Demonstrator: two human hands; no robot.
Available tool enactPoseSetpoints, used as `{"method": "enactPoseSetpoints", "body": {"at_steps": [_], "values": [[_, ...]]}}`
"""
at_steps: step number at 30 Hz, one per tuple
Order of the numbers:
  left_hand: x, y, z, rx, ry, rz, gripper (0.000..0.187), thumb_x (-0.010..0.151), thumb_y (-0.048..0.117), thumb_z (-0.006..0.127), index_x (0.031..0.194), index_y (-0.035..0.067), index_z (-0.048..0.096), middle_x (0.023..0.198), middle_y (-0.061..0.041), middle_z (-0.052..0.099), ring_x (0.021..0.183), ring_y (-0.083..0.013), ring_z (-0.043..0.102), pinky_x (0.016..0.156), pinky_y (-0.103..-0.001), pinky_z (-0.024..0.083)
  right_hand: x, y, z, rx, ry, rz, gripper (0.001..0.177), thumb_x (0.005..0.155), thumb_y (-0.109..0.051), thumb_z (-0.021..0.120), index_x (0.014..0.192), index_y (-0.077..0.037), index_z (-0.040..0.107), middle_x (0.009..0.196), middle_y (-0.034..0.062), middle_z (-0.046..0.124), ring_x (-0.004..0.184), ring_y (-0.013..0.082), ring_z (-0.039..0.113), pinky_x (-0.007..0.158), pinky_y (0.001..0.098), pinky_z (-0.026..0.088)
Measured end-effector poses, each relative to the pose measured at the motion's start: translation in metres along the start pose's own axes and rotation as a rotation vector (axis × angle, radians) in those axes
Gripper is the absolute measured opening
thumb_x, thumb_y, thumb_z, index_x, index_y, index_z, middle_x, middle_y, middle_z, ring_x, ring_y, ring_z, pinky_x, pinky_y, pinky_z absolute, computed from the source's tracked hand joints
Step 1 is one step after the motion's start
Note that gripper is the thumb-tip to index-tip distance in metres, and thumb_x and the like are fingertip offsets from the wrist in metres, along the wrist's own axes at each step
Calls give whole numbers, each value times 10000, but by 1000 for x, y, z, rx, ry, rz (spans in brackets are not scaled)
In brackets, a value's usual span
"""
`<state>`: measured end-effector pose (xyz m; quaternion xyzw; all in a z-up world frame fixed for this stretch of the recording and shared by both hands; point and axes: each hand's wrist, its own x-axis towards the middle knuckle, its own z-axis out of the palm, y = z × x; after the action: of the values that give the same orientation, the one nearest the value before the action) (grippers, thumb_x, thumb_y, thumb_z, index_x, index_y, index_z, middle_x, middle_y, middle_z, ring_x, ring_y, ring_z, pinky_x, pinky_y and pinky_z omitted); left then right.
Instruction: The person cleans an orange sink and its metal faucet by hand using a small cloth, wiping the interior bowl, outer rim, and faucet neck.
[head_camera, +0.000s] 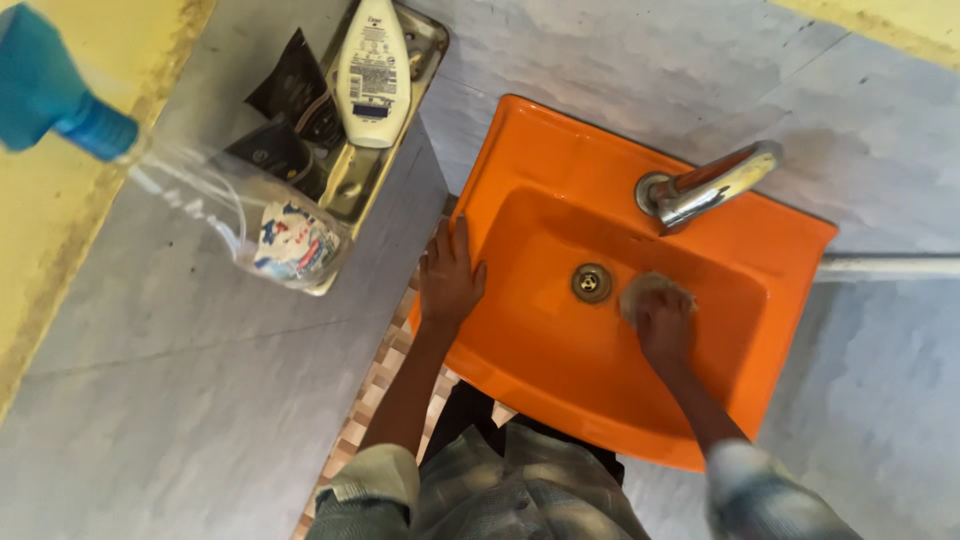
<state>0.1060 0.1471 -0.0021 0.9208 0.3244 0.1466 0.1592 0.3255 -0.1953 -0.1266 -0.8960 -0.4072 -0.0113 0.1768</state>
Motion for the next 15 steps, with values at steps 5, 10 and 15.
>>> {"method": "enactPoseSetpoints", "body": {"at_steps": [5,10,15], "values": [[0,-5,3,-39,33,-13,672,1007,411,634,1532,67,396,1494,-233,454,1240,-431,570,935,-563,509,60,-81,105,146,181,98,315,866,-79,657,1181,-73,646,1288,209,570,1225,433,513,1058,510,444],[-1,-10,1,-135,74,-5,558,1067,372,580,1525,81,448,1506,-221,491,1192,-412,619,966,-546,522,96,-209,105,525,64,130,426,850,-37,679,1264,-56,578,1305,215,550,1244,419,498,1070,488,428],[-3,-13,-2,-146,135,49,581,1047,378,582,1512,53,455,1497,-235,499,1211,-420,632,932,-521,532,47,-204,71,678,-90,-164,391,884,-33,732,1254,-42,606,1291,214,598,1239,425,523,1074,522,419]]}}
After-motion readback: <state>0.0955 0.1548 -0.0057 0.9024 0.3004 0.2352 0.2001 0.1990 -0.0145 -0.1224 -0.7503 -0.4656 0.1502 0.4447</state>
